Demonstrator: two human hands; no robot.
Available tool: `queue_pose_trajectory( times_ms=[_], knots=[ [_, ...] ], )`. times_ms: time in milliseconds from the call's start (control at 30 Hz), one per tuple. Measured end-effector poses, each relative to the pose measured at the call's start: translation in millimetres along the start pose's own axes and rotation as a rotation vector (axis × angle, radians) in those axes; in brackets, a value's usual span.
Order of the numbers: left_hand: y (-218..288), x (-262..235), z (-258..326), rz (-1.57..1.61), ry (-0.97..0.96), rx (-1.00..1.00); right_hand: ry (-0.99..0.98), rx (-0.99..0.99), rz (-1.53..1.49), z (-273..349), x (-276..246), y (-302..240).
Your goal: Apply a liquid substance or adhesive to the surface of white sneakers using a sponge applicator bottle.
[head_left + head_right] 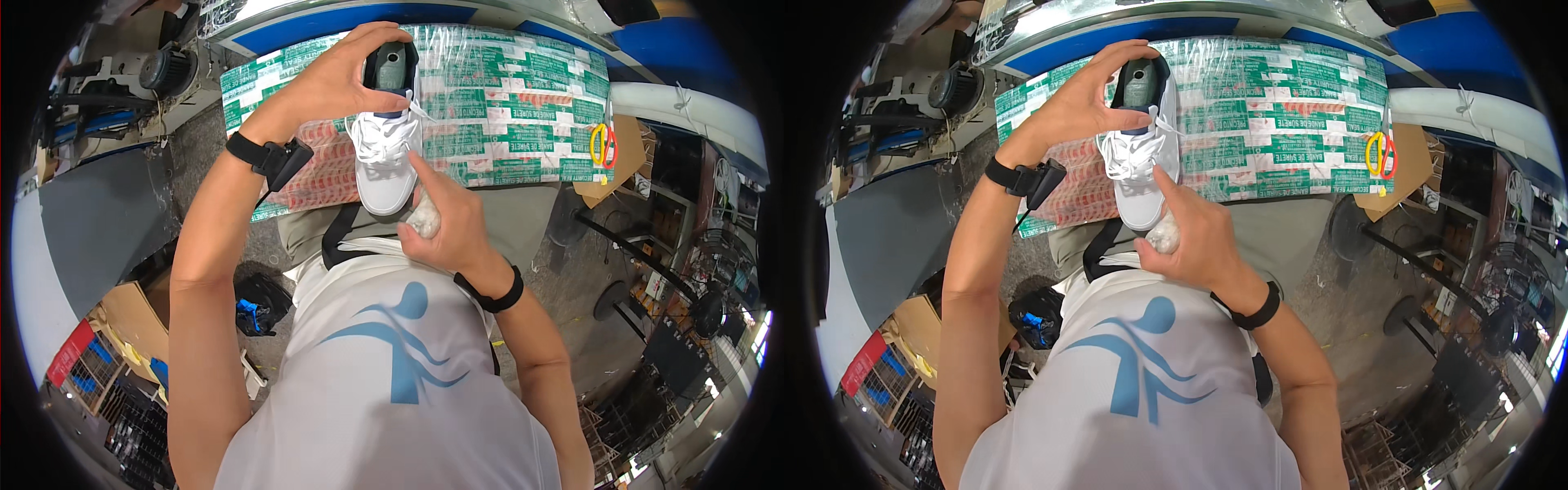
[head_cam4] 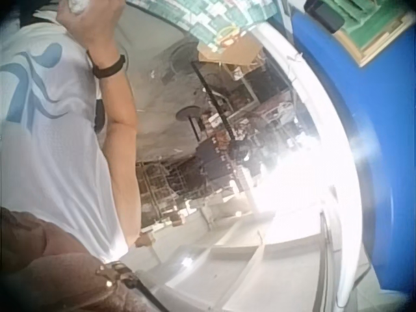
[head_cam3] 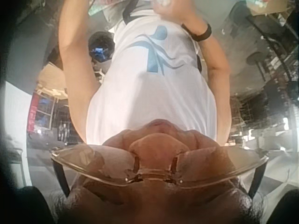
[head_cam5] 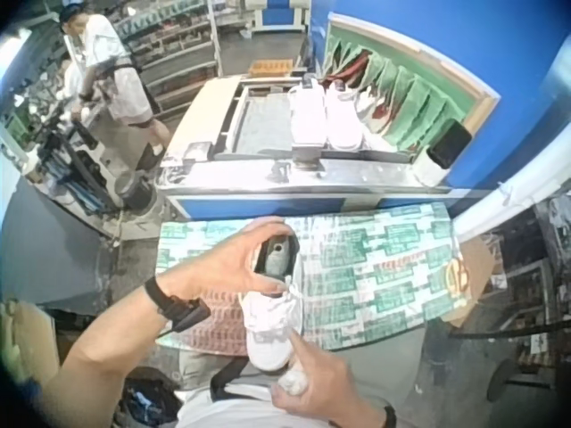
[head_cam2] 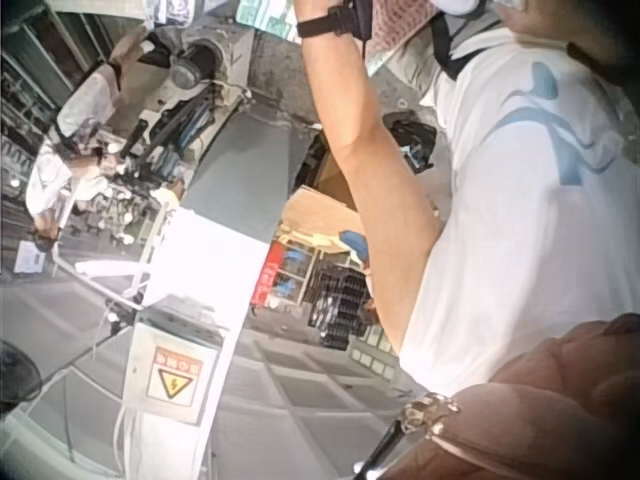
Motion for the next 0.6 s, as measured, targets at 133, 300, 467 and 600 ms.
queue_pose_trajectory(
  times_ms=[133,300,467,600],
  knots=[
    [-1,2,-2,-0.054,0.005,-0.017,0.051,-0.019,0.095,-11,6,6],
    [4,4,0,-0.106,0.052,0.013,0.074,-0.110,0.151,-13,13,15],
    [-4,8,0,-0.084,0.016,0.006,0.071,-0.173,0.224,-10,9,11],
    [-7,6,-1,-0.062,0.020,-0.019,0.018,-0.144,0.313,1,5,6]
  ],
)
Point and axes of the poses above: each hand's wrist, its own z-axis away from the middle knuckle, its own x-axis out of the palm, y = z × x, the point moved 3 cm from there along -z, towards the middle knuckle, and after that the axes turned 11 degrees about z, right-handed, at the moved point
